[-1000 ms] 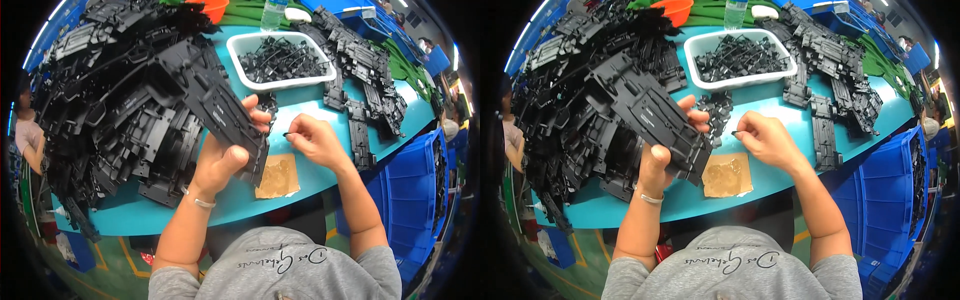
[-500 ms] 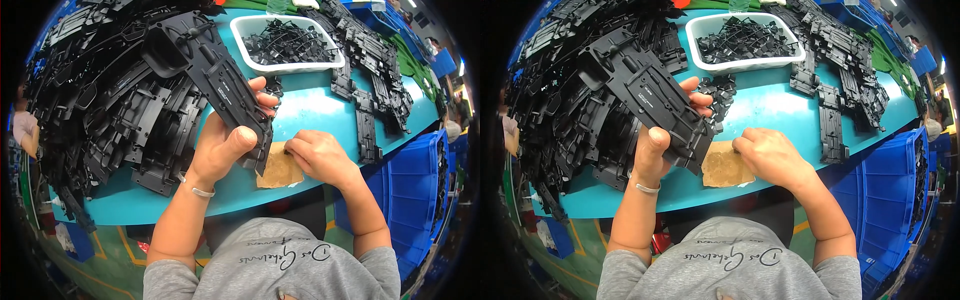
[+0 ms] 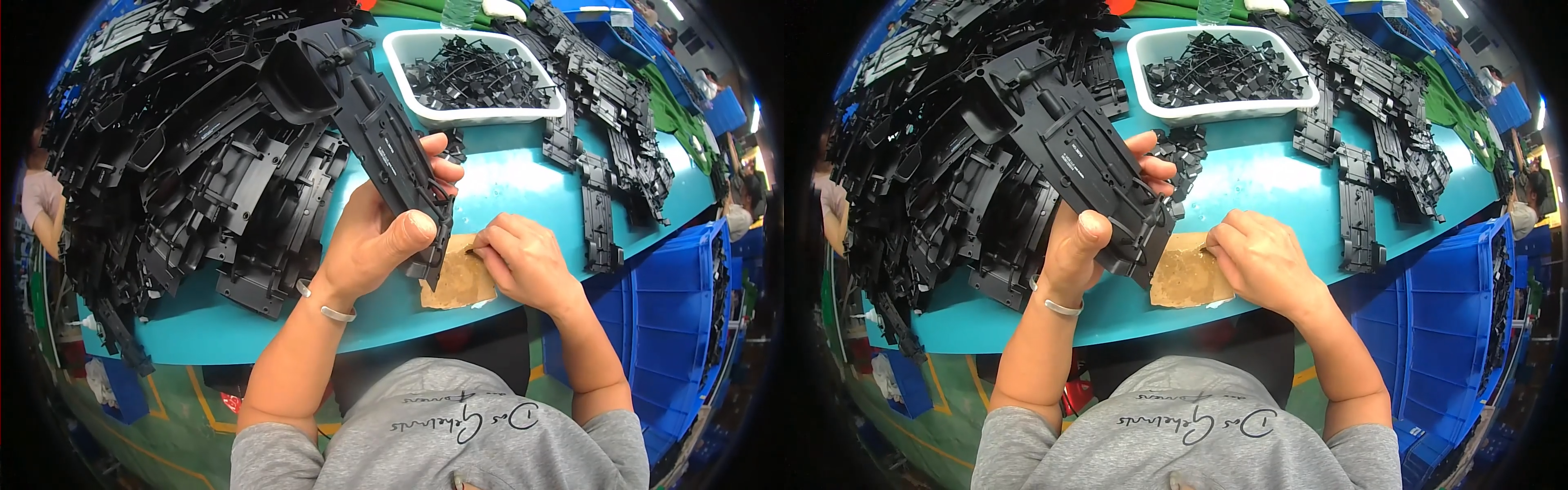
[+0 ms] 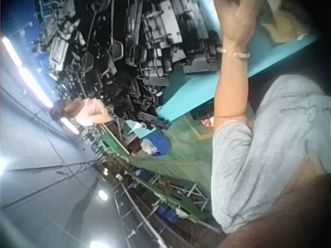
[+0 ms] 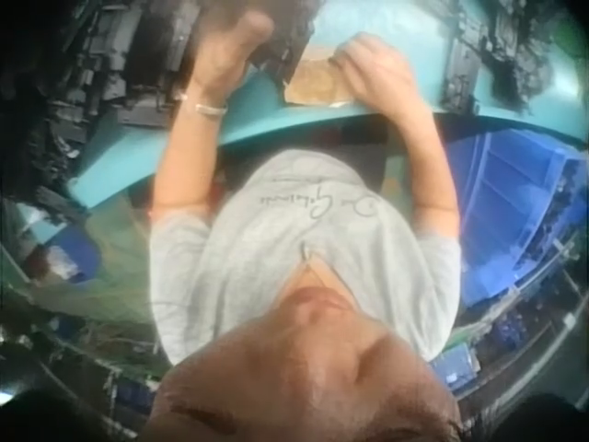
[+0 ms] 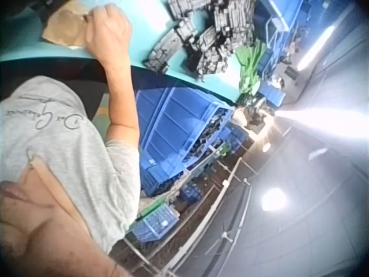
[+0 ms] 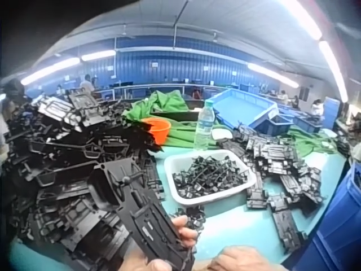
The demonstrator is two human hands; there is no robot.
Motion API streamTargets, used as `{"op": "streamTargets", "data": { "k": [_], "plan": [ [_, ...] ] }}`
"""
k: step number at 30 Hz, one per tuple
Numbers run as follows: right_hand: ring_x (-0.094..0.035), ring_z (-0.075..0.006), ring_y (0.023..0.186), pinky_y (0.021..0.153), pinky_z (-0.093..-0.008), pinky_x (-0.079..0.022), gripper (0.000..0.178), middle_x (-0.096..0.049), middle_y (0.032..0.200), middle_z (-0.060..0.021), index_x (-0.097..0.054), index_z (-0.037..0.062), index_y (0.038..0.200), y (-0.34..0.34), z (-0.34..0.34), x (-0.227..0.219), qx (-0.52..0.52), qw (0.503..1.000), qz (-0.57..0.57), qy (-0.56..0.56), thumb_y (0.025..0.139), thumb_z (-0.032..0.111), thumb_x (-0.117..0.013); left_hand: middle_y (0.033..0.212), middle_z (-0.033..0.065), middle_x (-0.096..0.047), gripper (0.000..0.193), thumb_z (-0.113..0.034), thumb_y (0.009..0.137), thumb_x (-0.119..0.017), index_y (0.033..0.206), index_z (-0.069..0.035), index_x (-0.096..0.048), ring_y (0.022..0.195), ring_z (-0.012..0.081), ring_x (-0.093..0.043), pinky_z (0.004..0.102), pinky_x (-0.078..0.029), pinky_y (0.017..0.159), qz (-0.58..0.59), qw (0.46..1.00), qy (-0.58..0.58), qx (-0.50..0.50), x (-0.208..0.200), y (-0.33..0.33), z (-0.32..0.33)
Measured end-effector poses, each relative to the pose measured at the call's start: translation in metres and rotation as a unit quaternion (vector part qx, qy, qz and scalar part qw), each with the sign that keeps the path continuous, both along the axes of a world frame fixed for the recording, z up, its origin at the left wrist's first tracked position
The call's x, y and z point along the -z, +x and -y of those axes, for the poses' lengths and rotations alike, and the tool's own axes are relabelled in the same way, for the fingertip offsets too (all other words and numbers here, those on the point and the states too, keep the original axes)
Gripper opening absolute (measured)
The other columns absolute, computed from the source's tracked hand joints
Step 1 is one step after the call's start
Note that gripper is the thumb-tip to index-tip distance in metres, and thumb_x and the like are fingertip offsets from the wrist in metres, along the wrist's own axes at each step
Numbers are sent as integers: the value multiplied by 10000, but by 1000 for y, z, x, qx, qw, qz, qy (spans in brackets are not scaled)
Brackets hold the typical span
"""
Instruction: The person assembles toy car chassis by taking chassis frames, dipping small plastic components into adhesive on a pad, and attaching them onto each chassis by hand. The person also replenishes glue on the pad using a squeeze bottle.
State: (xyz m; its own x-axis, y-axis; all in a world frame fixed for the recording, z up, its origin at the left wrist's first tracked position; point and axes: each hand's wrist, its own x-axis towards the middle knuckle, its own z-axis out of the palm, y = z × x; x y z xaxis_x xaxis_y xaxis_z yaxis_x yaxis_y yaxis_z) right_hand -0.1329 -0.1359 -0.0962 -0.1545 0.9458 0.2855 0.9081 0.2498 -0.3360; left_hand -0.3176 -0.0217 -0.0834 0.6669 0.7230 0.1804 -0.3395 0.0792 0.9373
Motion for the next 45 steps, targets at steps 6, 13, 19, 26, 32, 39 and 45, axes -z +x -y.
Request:
{"op": "streamTargets", "data": {
  "k": [6, 13, 19, 26, 32, 39, 45],
  "plan": [
    [-577, -281, 695, 624, -390, -471, 78, -537, 724, -84, -585, 46, 780, -1, -2, -3, 11, 1000, -5, 3, 735, 37, -648, 1166, 168, -567, 1105, -751, 652, -663, 1359, 57, -401, 1056, 233, -575, 365, -464, 946, -5, 1000, 1, 0, 1, 2, -1],
    [-554, -127, 602, 546, -277, -447, 75, -612, 754, -49, -610, 23, 860, 3, 5, -21, 108, 947, -255, -162, 847, 95, -626, 1214, 202, -560, 1211, -771, 640, -662, 1458, 12, -231, 1051, 226, -587, 362, -482, 925, 2, 1000, -5, 7, 0, 2, 0],
    [-558, -65, 627, 542, -179, -446, 93, -637, 799, -33, -604, 54, 856, 20, 9, -7, 106, 620, -727, -276, 877, 142, -629, 1250, 245, -539, 1214, -769, 696, -609, 1511, -72, -39, 1051, 228, -608, 344, -500, 910, 21, 1000, -19, 13, 12, 3, -2],
    [-563, -76, 604, 501, -151, -429, 67, -593, 786, -69, -571, 34, 872, 18, 11, -3, 100, 539, -792, -268, 860, 88, -609, 1261, 256, -529, 1161, -745, 737, -586, 1511, -82, -29, 1063, 228, -612, 351, -504, 922, 36, 998, -36, 38, 15, 2, -4],
    [-582, -77, 636, 541, -183, -459, 27, -631, 810, -50, -587, 43, 846, 20, 11, -1, 98, 560, -778, -268, 856, 64, -602, 1254, 249, -533, 1164, -736, 746, -586, 1508, -66, -16, 1055, 223, -611, 341, -512, 905, 29, 998, -40, 39, 15, 3, -3],
    [-612, -206, 670, 609, -304, -485, 12, -607, 752, -79, -634, 39, 820, -5, 2, -5, 134, 967, -207, -60, 819, 40, -622, 1229, 243, -552, 1184, -741, 736, -594, 1504, -49, -20, 1045, 218, -614, 334, -519, 890, 17, 999, -32, 29, 13, 3, -4],
    [-585, -300, 690, 618, -400, -472, 18, -572, 719, -96, -604, 45, 764, -8, 2, 7, 98, 992, -74, -22, 773, 51, -619, 1221, 234, -558, 1174, -734, 741, -595, 1504, -47, -27, 1042, 214, -617, 328, -527, 884, 15, 999, -28, 25, 12, 3, -4]
  ]
}}
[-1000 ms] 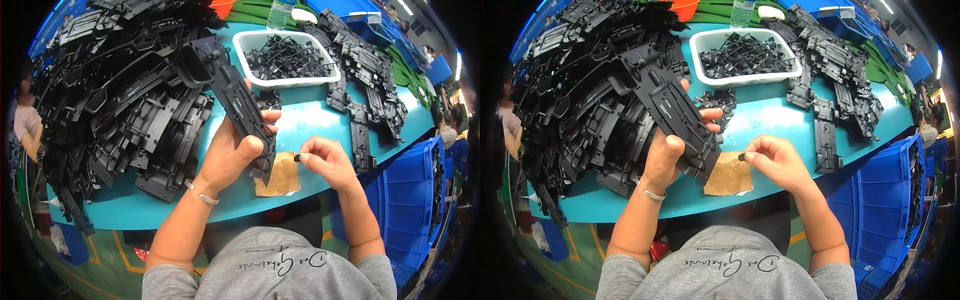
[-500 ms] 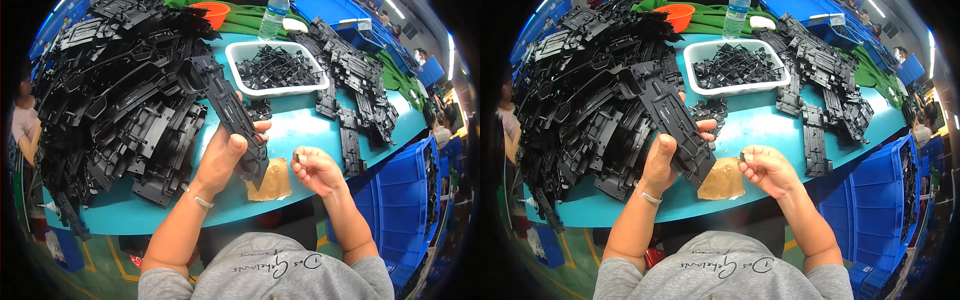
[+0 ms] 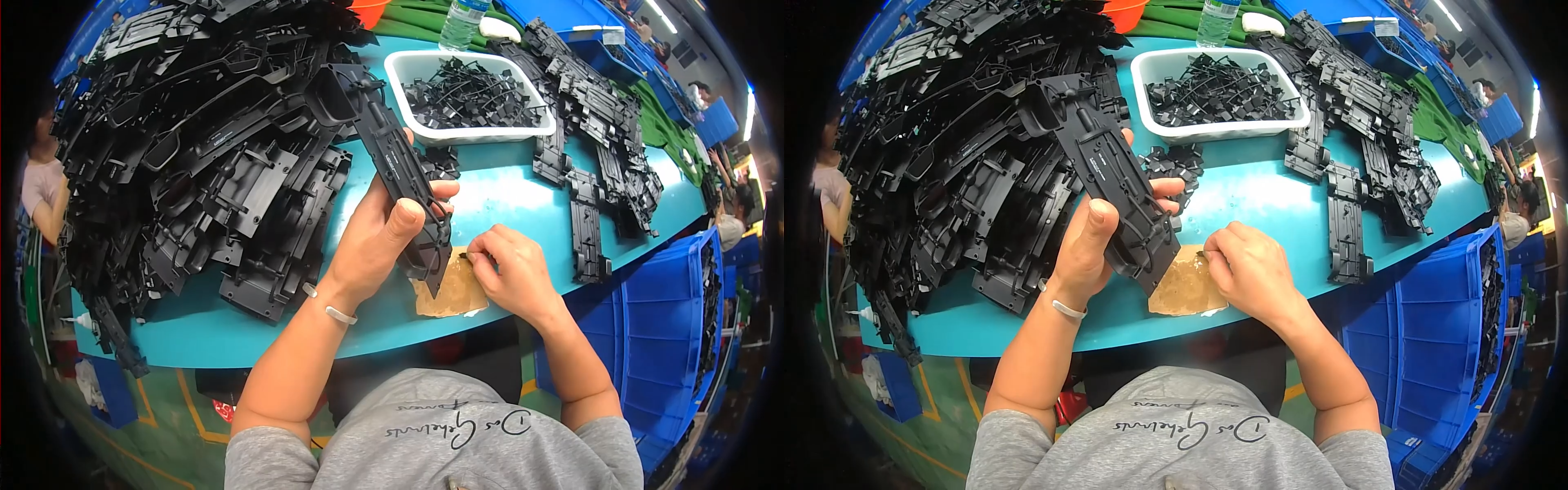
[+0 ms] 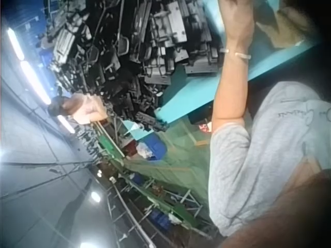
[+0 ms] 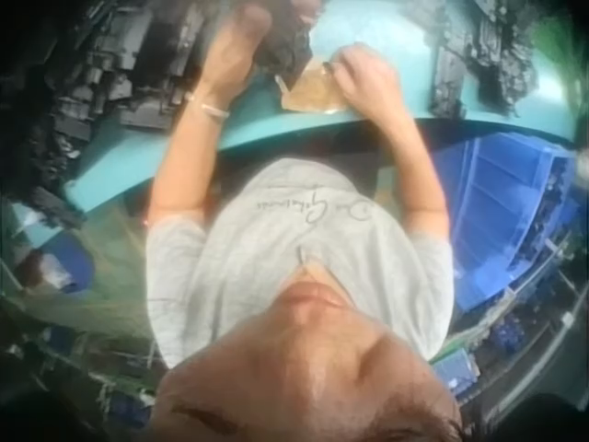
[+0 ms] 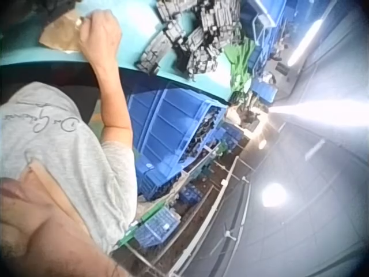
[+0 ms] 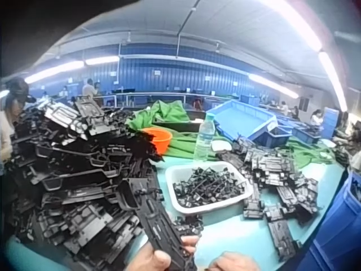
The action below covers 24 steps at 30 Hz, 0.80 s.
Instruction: The person assembles toy car chassis by taking chassis frames, dipping small plastic components into adhesive on a pad, and attaching them onto each chassis by hand. The person also replenishes glue on the pad using a squeeze bottle.
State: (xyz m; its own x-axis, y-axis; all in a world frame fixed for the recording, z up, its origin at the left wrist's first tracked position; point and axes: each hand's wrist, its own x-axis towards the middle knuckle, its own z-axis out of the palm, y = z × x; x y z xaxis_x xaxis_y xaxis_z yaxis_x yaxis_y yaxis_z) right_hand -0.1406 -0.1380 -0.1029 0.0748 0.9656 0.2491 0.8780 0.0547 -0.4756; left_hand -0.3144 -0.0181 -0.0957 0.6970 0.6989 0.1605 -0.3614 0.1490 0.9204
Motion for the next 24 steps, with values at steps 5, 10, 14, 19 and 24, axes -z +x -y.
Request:
{"op": "streamTargets", "data": {
  "k": [5, 10, 14, 19, 24],
  "plan": [
    [-591, -297, 698, 627, -398, -476, 16, -577, 727, -97, -608, 48, 774, 0, 0, -3, -7, 1000, -6, -11, 783, 59, -614, 1217, 231, -559, 1175, -733, 740, -597, 1503, -45, -26, 1043, 215, -617, 329, -531, 881, 1, 1000, 3, 1, 0, 0, 1],
    [-593, -306, 714, 637, -402, -479, 18, -574, 728, -101, -611, 48, 782, 1, 2, -3, -17, 1000, 5, -17, 785, 65, -617, 1181, 192, -563, 1023, -624, 810, -622, 1488, -30, -137, 1007, 180, -583, 320, -462, 918, 48, 999, -11, 5, 0, 0, 1],
    [-572, -193, 627, 585, -311, -459, 26, -589, 710, -73, -617, 31, 804, -1, 3, -18, 3, 995, -75, -61, 809, 55, -625, 1181, 191, -563, 1025, -622, 812, -622, 1491, -32, -131, 1007, 178, -580, 317, -459, 921, 47, 999, -8, 6, 2, 0, 1],
    [-563, -67, 608, 540, -209, -459, 84, -648, 780, -29, -622, 22, 856, 10, 7, -22, 61, 842, -508, -173, 884, 101, -610, 1211, 211, -567, 1169, -731, 745, -594, 1505, -33, -44, 1049, 215, -603, 333, -508, 909, -5, 1000, 4, 6, -1, 1, 0],
    [-563, -55, 577, 514, -168, -449, 66, -639, 755, -43, -591, 48, 836, 18, 8, -13, 43, 679, -708, -192, 869, 102, -610, 1197, 199, -564, 1088, -669, 786, -604, 1499, -33, -86, 1031, 196, -588, 324, -478, 920, 19, 1000, -5, 10, 2, 0, 2]
  ]
}}
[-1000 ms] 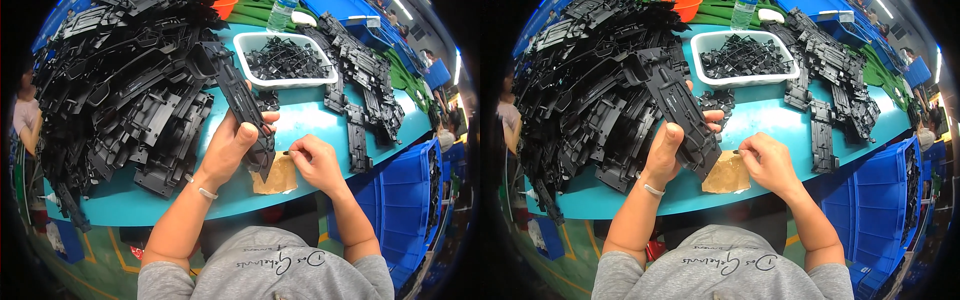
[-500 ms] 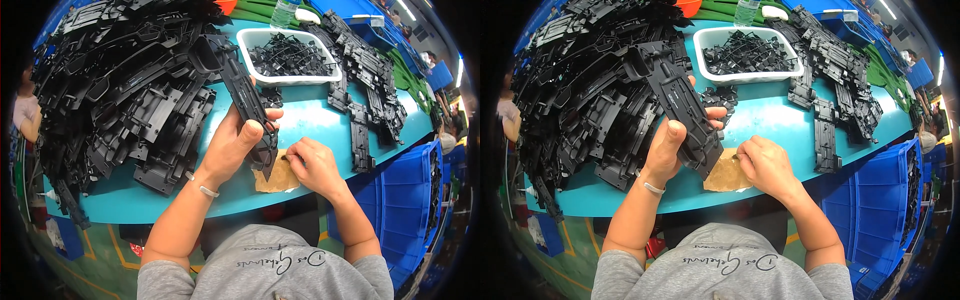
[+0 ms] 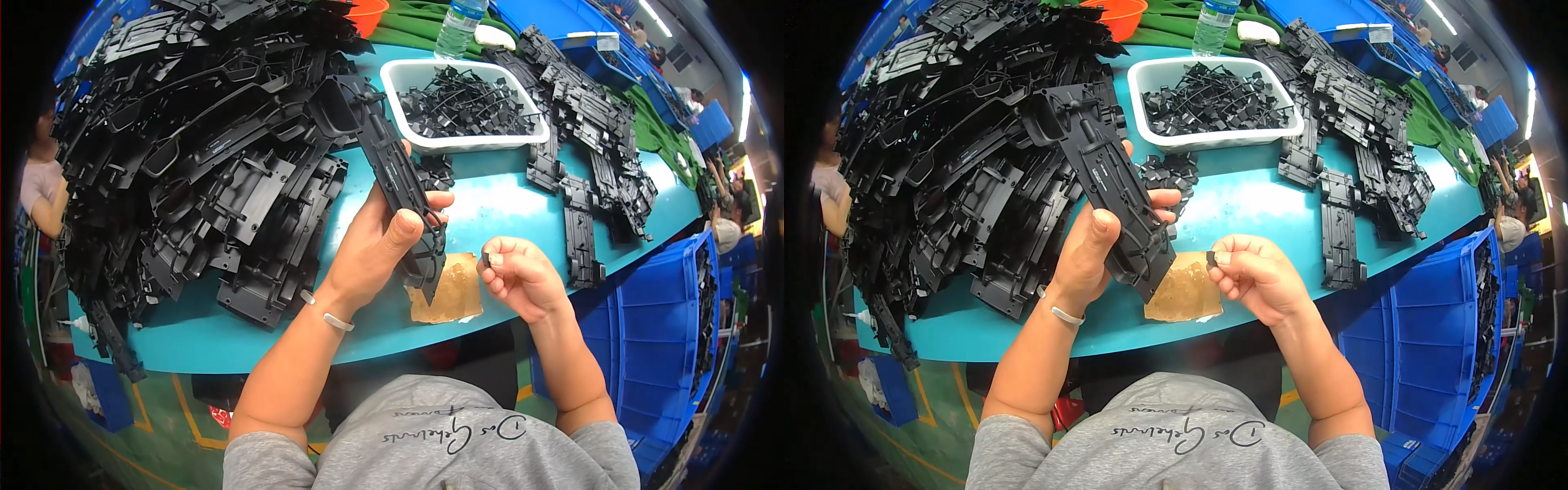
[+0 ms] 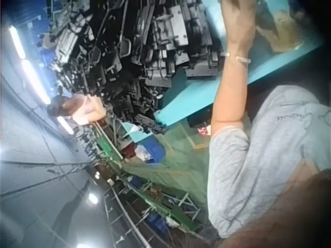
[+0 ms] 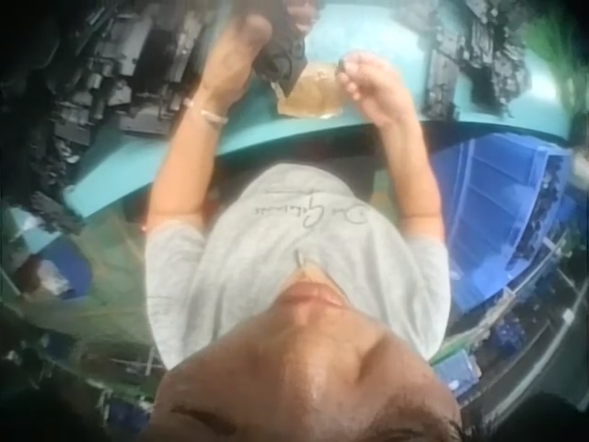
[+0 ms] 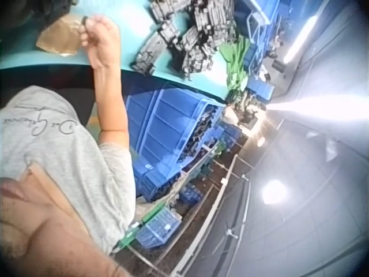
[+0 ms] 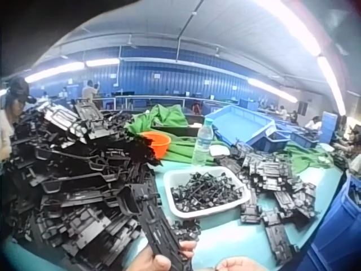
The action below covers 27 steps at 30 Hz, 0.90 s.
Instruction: The person assembles toy car chassis by taking chassis frames, dipping small plastic components into adhesive on a pad, and attaching them onto each chassis by hand. The person also replenishes glue on the pad using a squeeze bottle.
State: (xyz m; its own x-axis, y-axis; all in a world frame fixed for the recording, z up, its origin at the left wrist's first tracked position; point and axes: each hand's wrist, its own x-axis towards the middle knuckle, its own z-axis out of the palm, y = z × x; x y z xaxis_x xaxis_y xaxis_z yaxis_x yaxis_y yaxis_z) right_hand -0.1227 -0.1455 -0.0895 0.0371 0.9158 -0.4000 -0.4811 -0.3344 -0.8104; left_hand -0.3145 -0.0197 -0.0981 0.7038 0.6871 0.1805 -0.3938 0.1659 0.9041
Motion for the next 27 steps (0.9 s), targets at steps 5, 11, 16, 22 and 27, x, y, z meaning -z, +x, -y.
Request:
{"op": "streamTargets", "data": {
  "k": [5, 11, 16, 22, 27],
  "plan": [
    [-550, -61, 561, 508, -173, -444, 70, -629, 745, -44, -578, 43, 838, -1, 1, 7, 24, 995, -99, -15, 862, 102, -605, 1186, 186, -557, 1011, -608, 819, -620, 1492, -34, -131, 1011, 179, -571, 320, -452, 929, 20, 1000, -9, 6, 0, -1, 0],
    [-570, -67, 584, 540, -181, -472, 64, -644, 772, -59, -590, 24, 877, -5, 3, 3, 37, 997, -63, -2, 873, 83, -615, 1204, 204, -568, 1135, -709, 766, -595, 1504, -32, -62, 1042, 207, -597, 334, -500, 909, -25, 1000, 3, -1, -2, 1, 0],
    [-609, -93, 645, 595, -214, -509, 75, -657, 804, -82, -608, -8, 902, -19, 9, -5, 46, 992, 87, 76, 861, 40, -649, 1202, 218, -561, 1139, -708, 758, -607, 1502, -34, -70, 1043, 211, -598, 341, -492, 920, -25, 1000, -5, 1, -4, 1, 1],
    [-646, -184, 717, 641, -258, -518, 112, -667, 819, -136, -639, -36, 823, -47, 9, -20, 41, 849, 427, 307, 743, -114, -650, 1170, 145, -556, 957, -532, 837, -653, 1501, -74, -137, 1013, 158, -563, 315, -454, 924, 37, 998, -28, 37, 0, 1, 2],
    [-661, -221, 690, 598, -281, -519, 199, -670, 781, -94, -663, 6, 814, -59, 1, -17, 64, 729, 546, 408, 659, -117, -678, 1196, 206, -582, 1188, -764, 706, -605, 1502, -32, -114, 1049, 215, -605, 355, -481, 933, -40, 999, 9, 28, -6, 1, 4]
  ]
}}
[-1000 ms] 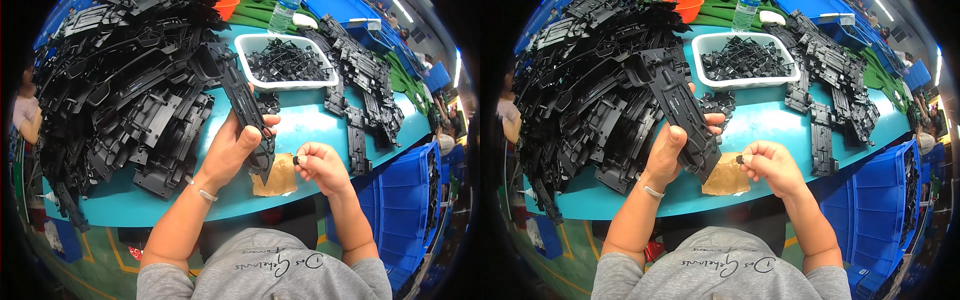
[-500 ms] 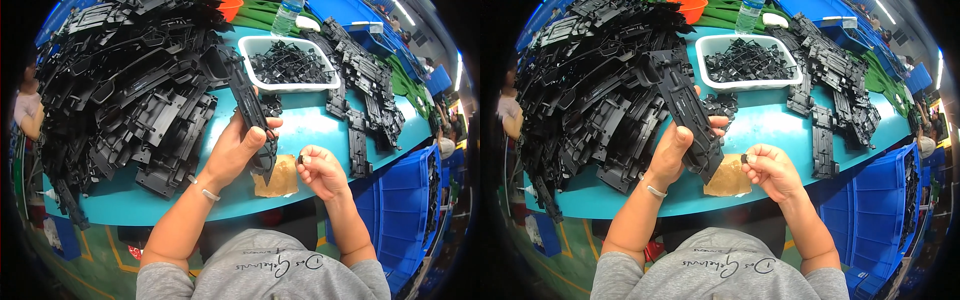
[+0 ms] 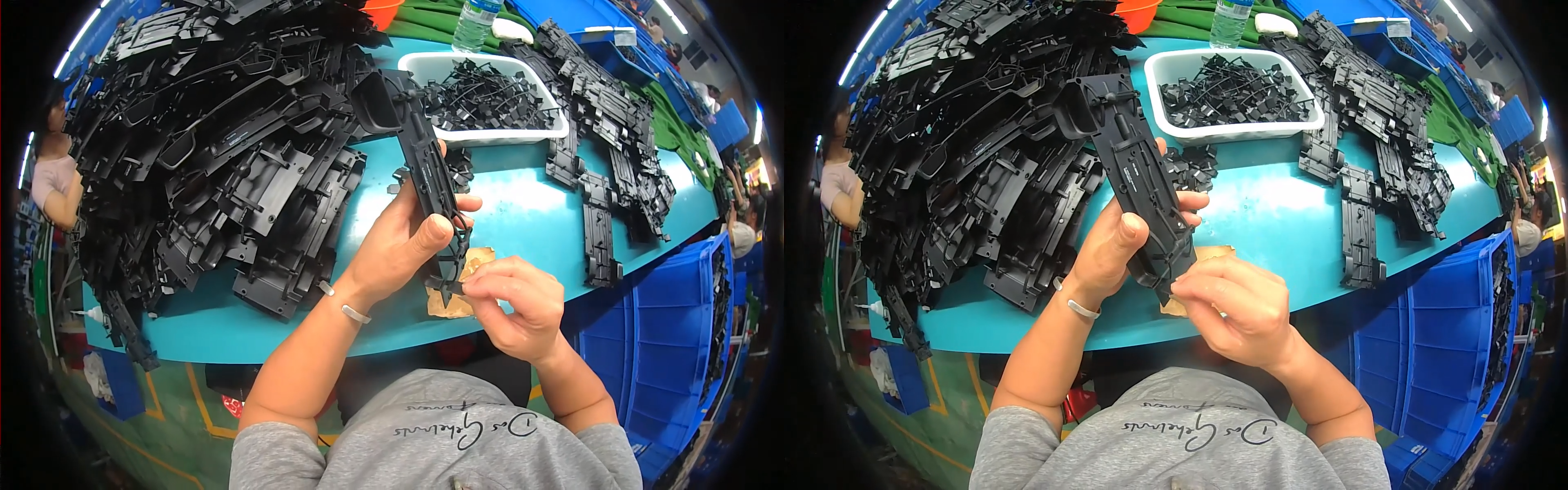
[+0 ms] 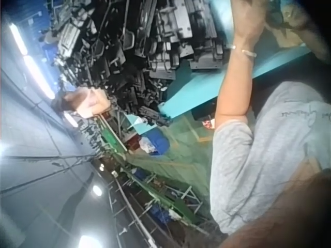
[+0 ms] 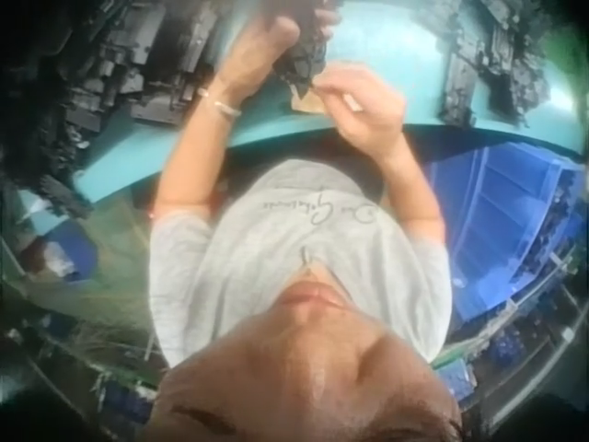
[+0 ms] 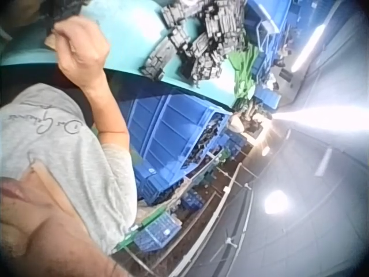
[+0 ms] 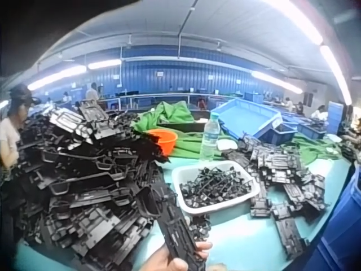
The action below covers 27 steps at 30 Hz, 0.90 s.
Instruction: The person assembles toy car chassis by taking chassis frames, dipping small plastic components into adhesive on a pad, and attaching them onto each chassis by hand. The person also replenishes glue on the pad using a squeeze bottle.
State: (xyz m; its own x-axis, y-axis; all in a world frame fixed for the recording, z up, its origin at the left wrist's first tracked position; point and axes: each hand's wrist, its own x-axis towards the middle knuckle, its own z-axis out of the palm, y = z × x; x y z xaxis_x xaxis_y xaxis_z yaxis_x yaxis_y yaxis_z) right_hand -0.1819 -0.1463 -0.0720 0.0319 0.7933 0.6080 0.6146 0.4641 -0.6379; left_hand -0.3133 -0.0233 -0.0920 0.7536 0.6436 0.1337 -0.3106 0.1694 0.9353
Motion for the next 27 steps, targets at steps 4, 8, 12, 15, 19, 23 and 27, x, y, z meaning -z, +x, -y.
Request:
{"op": "streamTargets", "data": {
  "k": [4, 8, 12, 15, 19, 23, 27],
  "plan": [
    [-654, -231, 657, 553, -297, -515, 217, -664, 799, -86, -677, 20, 821, 0, 0, 4, 6, 999, 31, 29, 635, -87, -706, 1171, 142, -546, 1001, -549, 811, -677, 1504, -87, -122, 1010, 151, -558, 310, -450, 918, 68, 996, -35, 40, 6, -1, -2],
    [-651, -223, 651, 545, -291, -511, 219, -660, 798, -82, -678, 23, 823, 0, -1, 4, 4, 999, 40, 29, 634, -85, -705, 1173, 143, -545, 996, -542, 811, -681, 1506, -97, -123, 1012, 153, -559, 313, -450, 919, 70, 996, -41, 44, 5, -1, -1],
    [-646, -219, 642, 536, -289, -504, 218, -653, 787, -79, -680, 25, 823, -2, -1, 4, 3, 999, 44, 22, 634, -81, -706, 1173, 141, -545, 999, -535, 810, -687, 1506, -95, -122, 1017, 154, -557, 316, -451, 920, 69, 996, -41, 44, 6, -1, -2],
    [-636, -214, 628, 529, -290, -496, 217, -645, 780, -71, -682, 28, 824, -2, -1, 5, 3, 999, 47, 20, 636, -78, -707, 1185, 212, -588, 1197, -780, 692, -602, 1496, -27, -133, 1036, 220, -611, 356, -487, 929, -9, 1000, 3, -1, -2, 1, 2],
    [-607, -199, 599, 512, -287, -477, 231, -628, 770, -53, -690, 41, 832, -1, -2, 8, 0, 998, 52, 25, 633, -74, -709, 1186, 205, -589, 1201, -784, 688, -601, 1495, -27, -134, 1034, 216, -611, 352, -489, 926, -8, 1000, 10, 1, 0, 1, 2],
    [-592, -189, 589, 504, -282, -464, 239, -620, 765, -45, -697, 53, 837, -1, -1, 8, 7, 998, 61, 23, 631, -68, -712, 1168, 162, -580, 1104, -676, 732, -651, 1494, -53, -152, 1017, 183, -583, 328, -476, 913, 18, 1000, -4, 22, 2, -1, 0],
    [-593, -183, 592, 509, -280, -466, 226, -623, 765, -43, -699, 62, 837, -2, -2, 9, 14, 997, 76, 18, 644, -55, -710, 1154, 135, -577, 1022, -569, 780, -700, 1492, -68, -166, 1004, 160, -561, 313, -468, 899, 48, 998, -22, 36, 7, 1, -2]
  ]
}}
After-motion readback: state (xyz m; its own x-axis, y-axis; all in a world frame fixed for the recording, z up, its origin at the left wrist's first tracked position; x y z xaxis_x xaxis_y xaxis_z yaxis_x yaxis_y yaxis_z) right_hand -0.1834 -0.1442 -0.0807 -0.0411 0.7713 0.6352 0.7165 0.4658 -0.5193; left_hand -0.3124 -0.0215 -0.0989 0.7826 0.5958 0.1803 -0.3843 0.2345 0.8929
